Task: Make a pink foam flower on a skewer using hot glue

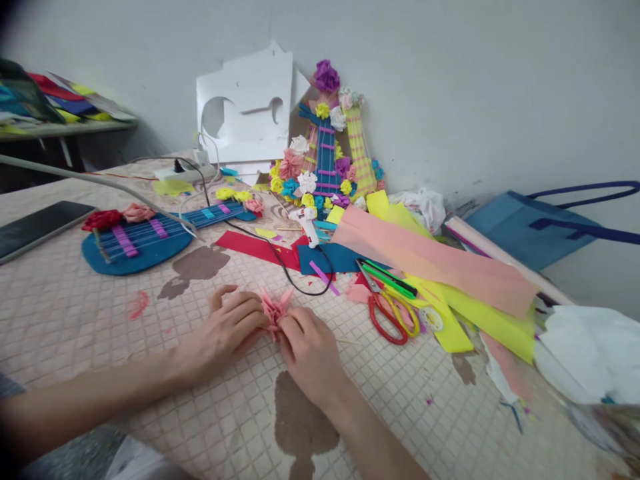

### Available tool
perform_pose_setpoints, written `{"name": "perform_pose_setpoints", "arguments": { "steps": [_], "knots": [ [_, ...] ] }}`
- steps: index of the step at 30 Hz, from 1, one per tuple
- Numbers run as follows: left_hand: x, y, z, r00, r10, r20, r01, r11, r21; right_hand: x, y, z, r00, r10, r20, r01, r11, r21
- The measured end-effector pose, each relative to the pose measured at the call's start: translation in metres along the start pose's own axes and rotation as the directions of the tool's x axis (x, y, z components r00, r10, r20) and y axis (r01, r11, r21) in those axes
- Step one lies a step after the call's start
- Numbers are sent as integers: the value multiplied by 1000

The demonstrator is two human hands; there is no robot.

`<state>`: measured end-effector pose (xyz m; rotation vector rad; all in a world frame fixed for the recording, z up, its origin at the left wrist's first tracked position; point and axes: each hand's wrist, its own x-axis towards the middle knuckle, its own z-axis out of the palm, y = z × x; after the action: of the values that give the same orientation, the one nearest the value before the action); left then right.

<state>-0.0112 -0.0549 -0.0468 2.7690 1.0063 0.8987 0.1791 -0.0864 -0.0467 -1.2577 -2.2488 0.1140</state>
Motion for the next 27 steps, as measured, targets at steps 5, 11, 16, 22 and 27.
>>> {"name": "perform_pose_setpoints", "arguments": {
  "steps": [5,11,16,22,27],
  "knots": [
    [0,-1,0,999,-9,-34,8,999,-33,2,-9,-4,997,-10,-72,11,1000,5],
    [-1,-1,0,999,-16,-46,13,998,-59,1,-13,8,997,-36,-68,29,994,-108],
    [-1,-1,-2,998,-57,-13,56,995,-86,-4,-10,13,994,-113,-13,110,983,-147],
    [-3,-1,-5,996,-91,13,92,994,-64,-8,-9,13,986,-156,65,165,974,-153],
    [-3,-1,-5,996,-87,24,89,993,-82,-4,-7,0,994,-84,-69,86,996,33]
  ]
}}
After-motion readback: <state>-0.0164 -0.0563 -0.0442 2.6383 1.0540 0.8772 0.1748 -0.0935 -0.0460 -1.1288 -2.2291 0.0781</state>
